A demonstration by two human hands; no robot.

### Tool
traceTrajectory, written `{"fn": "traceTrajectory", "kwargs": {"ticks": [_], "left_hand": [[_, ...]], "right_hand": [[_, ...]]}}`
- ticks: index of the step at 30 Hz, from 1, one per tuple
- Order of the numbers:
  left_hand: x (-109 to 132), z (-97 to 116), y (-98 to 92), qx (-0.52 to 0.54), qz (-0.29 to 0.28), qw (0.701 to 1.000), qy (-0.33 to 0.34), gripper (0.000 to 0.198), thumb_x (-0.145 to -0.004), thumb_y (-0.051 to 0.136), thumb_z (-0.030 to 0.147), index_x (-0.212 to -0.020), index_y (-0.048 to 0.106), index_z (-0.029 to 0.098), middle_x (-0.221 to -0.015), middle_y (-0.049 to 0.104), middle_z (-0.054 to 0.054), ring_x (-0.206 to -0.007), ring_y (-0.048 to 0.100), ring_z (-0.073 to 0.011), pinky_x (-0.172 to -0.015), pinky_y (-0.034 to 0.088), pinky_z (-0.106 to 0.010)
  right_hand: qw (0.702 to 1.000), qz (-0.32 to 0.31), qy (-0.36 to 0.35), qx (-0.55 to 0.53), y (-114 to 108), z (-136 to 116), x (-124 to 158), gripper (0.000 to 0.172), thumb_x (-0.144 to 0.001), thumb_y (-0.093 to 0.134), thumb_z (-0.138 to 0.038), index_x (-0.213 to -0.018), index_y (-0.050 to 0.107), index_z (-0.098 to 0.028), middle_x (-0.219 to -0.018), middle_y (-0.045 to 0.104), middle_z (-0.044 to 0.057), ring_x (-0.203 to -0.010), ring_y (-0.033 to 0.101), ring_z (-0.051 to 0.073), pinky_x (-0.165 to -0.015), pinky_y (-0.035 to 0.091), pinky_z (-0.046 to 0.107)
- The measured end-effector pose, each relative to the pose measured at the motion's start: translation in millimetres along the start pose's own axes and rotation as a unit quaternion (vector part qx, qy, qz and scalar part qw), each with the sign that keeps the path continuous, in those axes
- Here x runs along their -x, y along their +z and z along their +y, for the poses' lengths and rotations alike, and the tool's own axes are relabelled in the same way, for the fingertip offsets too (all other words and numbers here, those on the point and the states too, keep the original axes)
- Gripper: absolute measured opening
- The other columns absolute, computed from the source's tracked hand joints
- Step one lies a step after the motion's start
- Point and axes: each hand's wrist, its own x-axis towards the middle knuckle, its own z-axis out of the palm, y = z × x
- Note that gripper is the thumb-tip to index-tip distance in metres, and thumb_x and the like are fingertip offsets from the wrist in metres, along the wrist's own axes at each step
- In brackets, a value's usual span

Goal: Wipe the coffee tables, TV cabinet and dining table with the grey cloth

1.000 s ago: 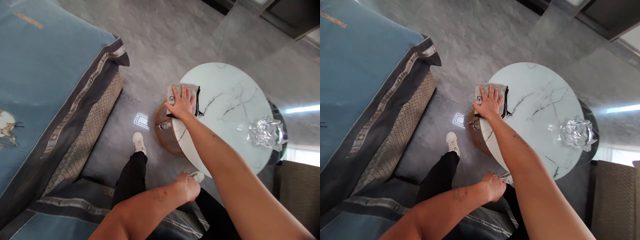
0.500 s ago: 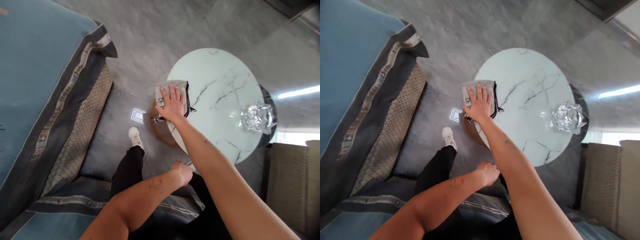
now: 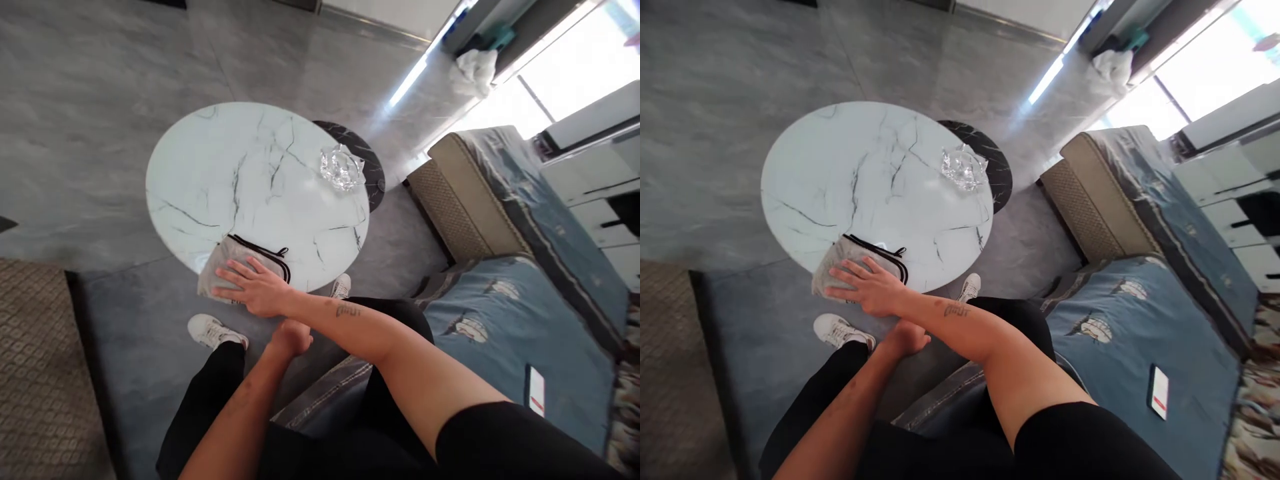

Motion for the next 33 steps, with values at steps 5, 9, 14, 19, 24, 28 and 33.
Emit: {"fn": "traceTrajectory", "kwargs": {"ticks": [5,9,14,19,24,28,33], "left_hand": [[-2.1,15.4,-10.9,-0.032,-0.024,0.998,-0.045,0.071,-0.094,0.072,0.031,-0.16,0.05,0.013,-0.164,0.052,-0.022,-0.152,0.051,-0.0401,-0.125,0.043,-0.049],[-10.2,19.3,-12.6,-0.042,-0.048,0.996,-0.062,0.055,-0.094,0.072,0.031,-0.145,0.062,0.014,-0.138,0.072,-0.021,-0.128,0.07,-0.0399,-0.109,0.055,-0.049],[-15.3,17.5,-8.3,-0.044,-0.049,0.996,-0.062,0.042,-0.094,0.073,0.032,-0.133,0.068,0.017,-0.13,0.074,-0.019,-0.121,0.072,-0.0391,-0.099,0.06,-0.047],[-16.3,15.2,-5.9,-0.037,-0.041,0.997,-0.057,0.041,-0.094,0.072,0.031,-0.133,0.067,0.018,-0.13,0.073,-0.017,-0.123,0.071,-0.0374,-0.1,0.059,-0.045],[-17.3,15.0,-6.2,-0.034,-0.035,0.997,-0.055,0.041,-0.094,0.069,0.03,-0.133,0.068,0.017,-0.128,0.073,-0.018,-0.122,0.071,-0.0368,-0.1,0.058,-0.044],[-17.9,14.8,-6.0,-0.032,-0.034,0.997,-0.056,0.041,-0.093,0.068,0.028,-0.132,0.068,0.016,-0.128,0.073,-0.019,-0.122,0.071,-0.0371,-0.102,0.057,-0.044],[-22.6,15.2,-2.9,-0.028,-0.046,0.997,-0.059,0.046,-0.092,0.07,0.027,-0.137,0.068,0.016,-0.131,0.072,-0.02,-0.127,0.069,-0.0389,-0.106,0.056,-0.047]], "right_hand": [[0.998,0.003,-0.031,-0.046,3.5,33.3,72.0,0.074,-0.099,0.06,-0.022,-0.17,0.043,-0.033,-0.183,0.02,0.0,-0.171,0.012,0.027,-0.138,0.003,0.054],[0.997,0.011,0.045,-0.054,5.6,74.7,120.6,0.073,-0.105,0.061,-0.05,-0.172,0.038,-0.032,-0.183,0.021,0.003,-0.171,0.013,0.03,-0.138,0.005,0.055],[0.979,0.039,0.198,-0.001,3.8,150.7,154.5,0.075,-0.109,0.046,-0.063,-0.175,0.031,-0.03,-0.184,0.016,0.004,-0.171,0.009,0.03,-0.137,0.007,0.054],[0.915,0.062,0.399,0.012,-6.7,231.6,167.1,0.074,-0.111,0.035,-0.062,-0.177,0.025,-0.029,-0.185,0.014,0.004,-0.171,0.01,0.03,-0.137,0.013,0.055],[0.847,0.058,0.528,-0.025,-16.4,273.6,160.3,0.076,-0.11,0.024,-0.068,-0.178,0.016,-0.033,-0.186,0.006,0.001,-0.171,0.005,0.03,-0.135,0.014,0.064],[0.808,0.06,0.585,-0.043,-20.4,284.8,147.7,0.078,-0.109,0.018,-0.07,-0.178,0.013,-0.034,-0.186,0.003,0.004,-0.171,0.002,0.033,-0.131,0.016,0.074],[0.785,0.074,0.614,-0.046,-16.9,261.6,140.6,0.077,-0.11,0.014,-0.066,-0.178,0.012,-0.03,-0.186,0.003,0.009,-0.17,0.001,0.037,-0.126,0.017,0.081]]}}
